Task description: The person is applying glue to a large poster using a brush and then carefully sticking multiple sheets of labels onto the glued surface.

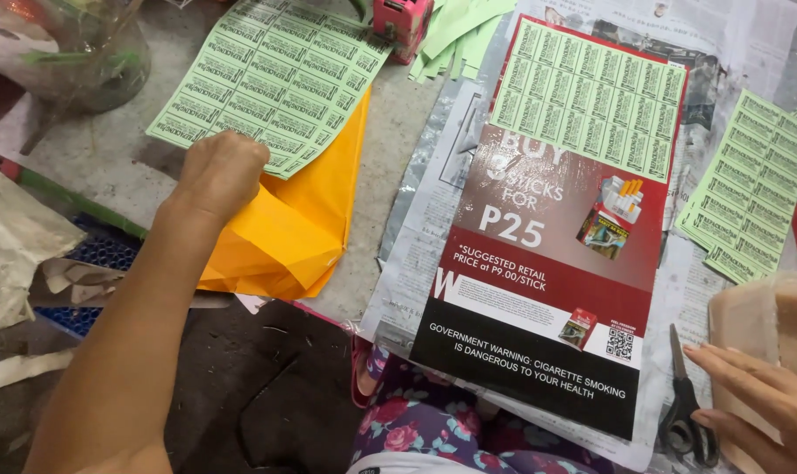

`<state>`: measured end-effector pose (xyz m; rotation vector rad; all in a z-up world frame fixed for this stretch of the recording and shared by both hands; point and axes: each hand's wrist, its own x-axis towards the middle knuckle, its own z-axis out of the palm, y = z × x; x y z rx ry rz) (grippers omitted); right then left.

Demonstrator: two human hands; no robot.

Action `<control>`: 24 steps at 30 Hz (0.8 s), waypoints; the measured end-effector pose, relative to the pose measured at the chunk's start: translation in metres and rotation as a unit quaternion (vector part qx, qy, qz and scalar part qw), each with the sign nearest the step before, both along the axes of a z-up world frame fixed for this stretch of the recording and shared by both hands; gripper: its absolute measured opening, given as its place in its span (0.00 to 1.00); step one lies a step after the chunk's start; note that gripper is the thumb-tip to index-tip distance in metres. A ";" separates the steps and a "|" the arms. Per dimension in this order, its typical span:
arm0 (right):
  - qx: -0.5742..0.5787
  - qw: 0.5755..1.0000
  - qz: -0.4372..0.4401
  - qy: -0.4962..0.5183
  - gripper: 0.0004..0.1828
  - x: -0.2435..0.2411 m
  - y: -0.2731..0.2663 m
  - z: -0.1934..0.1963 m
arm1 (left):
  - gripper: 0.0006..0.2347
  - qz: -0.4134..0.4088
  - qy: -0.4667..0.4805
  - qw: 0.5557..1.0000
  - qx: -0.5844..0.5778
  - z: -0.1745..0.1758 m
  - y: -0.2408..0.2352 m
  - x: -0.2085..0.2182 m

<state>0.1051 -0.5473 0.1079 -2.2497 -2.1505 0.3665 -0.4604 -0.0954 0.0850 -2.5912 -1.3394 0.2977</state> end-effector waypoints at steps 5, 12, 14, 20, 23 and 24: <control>-0.013 1.000 -0.001 0.004 0.47 0.005 0.002 -0.003 | 0.14 -0.003 -0.003 1.000 -0.008 0.003 -0.001 0.003; 0.035 0.999 0.024 0.029 0.46 -0.003 0.005 0.001 | 0.13 -0.002 0.007 1.000 -0.006 -0.004 0.007 0.002; 0.010 1.000 0.009 0.007 0.46 0.002 0.003 -0.004 | 0.13 0.006 0.009 1.000 -0.016 -0.001 0.006 0.003; -0.015 1.000 -0.002 -0.009 0.46 0.003 0.003 -0.004 | 0.15 0.007 0.025 0.999 -0.028 0.003 0.005 0.008; -0.013 1.000 -0.003 -0.015 0.46 0.002 0.003 -0.003 | 0.14 0.008 0.030 0.999 -0.031 0.002 0.007 0.008; -0.009 1.000 -0.005 -0.016 0.45 0.001 0.003 -0.002 | 0.14 0.013 0.023 0.999 -0.035 0.002 0.008 0.008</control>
